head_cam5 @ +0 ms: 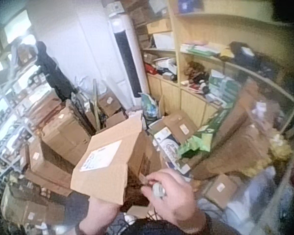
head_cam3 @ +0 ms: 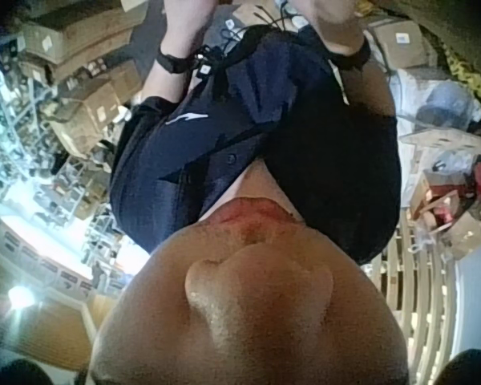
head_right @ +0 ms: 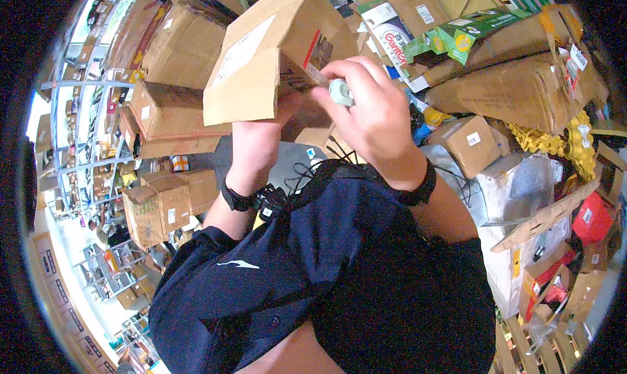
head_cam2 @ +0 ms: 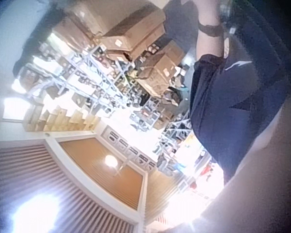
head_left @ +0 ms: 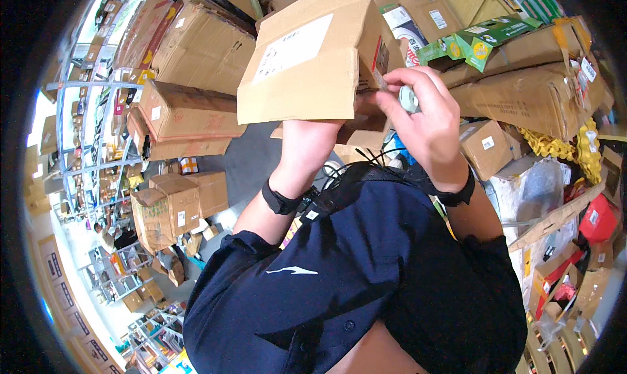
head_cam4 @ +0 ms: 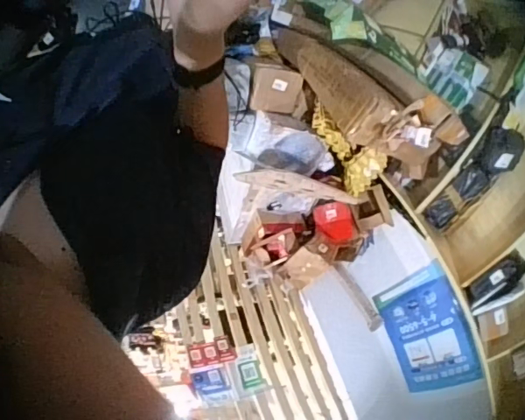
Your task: The person folds a flat cardboard box into shape and then applies tape to the edges by hand to seal it. They also move several other cardboard boxes and packages aside to clear a workspace on the floor.
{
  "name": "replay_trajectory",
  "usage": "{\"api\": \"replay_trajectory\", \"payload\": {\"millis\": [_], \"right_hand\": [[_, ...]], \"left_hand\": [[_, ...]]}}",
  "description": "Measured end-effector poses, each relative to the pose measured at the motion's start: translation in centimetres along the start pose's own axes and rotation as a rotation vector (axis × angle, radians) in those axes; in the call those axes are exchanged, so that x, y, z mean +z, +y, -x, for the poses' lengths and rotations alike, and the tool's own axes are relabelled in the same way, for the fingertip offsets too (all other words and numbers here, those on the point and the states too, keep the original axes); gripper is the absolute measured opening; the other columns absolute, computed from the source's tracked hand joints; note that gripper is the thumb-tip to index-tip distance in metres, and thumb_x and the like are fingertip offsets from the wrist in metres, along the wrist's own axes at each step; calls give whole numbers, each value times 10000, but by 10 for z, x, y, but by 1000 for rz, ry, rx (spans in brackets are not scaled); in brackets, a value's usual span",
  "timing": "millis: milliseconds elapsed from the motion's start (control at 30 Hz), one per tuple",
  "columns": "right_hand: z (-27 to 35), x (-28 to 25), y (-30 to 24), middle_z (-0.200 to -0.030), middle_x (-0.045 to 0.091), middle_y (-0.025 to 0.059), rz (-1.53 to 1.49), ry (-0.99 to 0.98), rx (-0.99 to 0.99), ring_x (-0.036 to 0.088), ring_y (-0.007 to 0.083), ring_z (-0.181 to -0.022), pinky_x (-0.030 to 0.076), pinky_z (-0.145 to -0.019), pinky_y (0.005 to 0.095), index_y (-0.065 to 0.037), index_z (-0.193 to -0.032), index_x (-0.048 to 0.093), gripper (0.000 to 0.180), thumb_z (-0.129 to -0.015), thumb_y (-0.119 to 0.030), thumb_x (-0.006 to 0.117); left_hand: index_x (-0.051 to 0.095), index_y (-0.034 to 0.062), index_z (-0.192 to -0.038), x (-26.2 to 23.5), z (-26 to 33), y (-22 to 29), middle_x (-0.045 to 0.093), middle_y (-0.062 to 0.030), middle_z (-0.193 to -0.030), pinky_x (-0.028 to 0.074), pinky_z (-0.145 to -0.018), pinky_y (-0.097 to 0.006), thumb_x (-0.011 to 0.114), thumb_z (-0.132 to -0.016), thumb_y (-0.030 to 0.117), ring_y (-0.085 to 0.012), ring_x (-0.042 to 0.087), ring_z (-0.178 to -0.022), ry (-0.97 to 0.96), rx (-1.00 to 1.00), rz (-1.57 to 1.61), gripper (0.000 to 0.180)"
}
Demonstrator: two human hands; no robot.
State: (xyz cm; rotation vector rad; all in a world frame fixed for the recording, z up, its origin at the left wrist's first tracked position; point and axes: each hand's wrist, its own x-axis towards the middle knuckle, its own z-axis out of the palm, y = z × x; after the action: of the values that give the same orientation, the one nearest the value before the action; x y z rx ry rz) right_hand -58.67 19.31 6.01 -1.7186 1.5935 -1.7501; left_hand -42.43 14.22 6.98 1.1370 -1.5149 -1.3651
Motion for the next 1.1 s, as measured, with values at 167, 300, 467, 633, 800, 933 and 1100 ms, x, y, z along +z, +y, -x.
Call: {"api": "replay_trajectory", "payload": {"millis": [167,300,467,633,800,933,1100], "right_hand": [[1,0,10,-839,617,129,68,28,-124,628,290,-730,506,-615,339,-15,-899,609,204,-745,-36,741],[0,-4,9,-837,612,135,34,-43,-84,622,310,-746,497,-633,358,-12,-895,593,159,-778,-29,699],[0,-9,8,-839,603,144,-30,-122,17,603,343,-760,486,-655,388,-13,-912,568,129,-823,-51,653],[0,-17,13,-875,564,139,36,-114,55,558,311,-794,466,-751,344,-17,-925,538,115,-867,-61,628],[-1,-24,22,-917,588,149,118,-88,21,588,361,-848,483,-731,400,-34,-957,534,153,-858,-102,628],[7,-20,21,-926,605,111,-195,-74,253,607,287,-846,492,-746,361,-43,-974,574,250,-818,-184,709],[1,-26,14,-887,623,83,-6,-158,123,604,255,-824,482,-749,324,-48,-922,621,241,-790,-211,741]], "left_hand": [[545,33,-1224,-2,-1,1,605,-58,-1111,507,-838,-317,734,-766,2,-158,578,-992,-17,42,-148,496],[558,41,-1210,-4,0,3,608,-53,-1083,504,-831,-310,748,-756,30,-151,579,-975,-58,-13,-91,492],[554,36,-1210,-8,-1,3,602,-49,-1083,502,-831,-308,738,-743,15,-154,577,-975,-139,-10,-201,502],[537,27,-1227,-4,2,8,599,-46,-1107,498,-847,-318,722,-735,-18,-162,576,-993,-134,-14,-105,528],[579,18,-1173,1,0,0,630,-52,-1077,499,-834,-297,720,-748,-16,-149,599,-958,-123,-64,62,449],[555,21,-1190,0,-4,-5,620,-52,-1045,497,-799,-288,680,-754,-48,-145,598,-917,-138,-98,87,458],[594,17,-1166,1,-4,-8,638,-45,-1054,506,-796,-281,720,-764,-6,-133,600,-931,-164,-57,-22,422]]}}
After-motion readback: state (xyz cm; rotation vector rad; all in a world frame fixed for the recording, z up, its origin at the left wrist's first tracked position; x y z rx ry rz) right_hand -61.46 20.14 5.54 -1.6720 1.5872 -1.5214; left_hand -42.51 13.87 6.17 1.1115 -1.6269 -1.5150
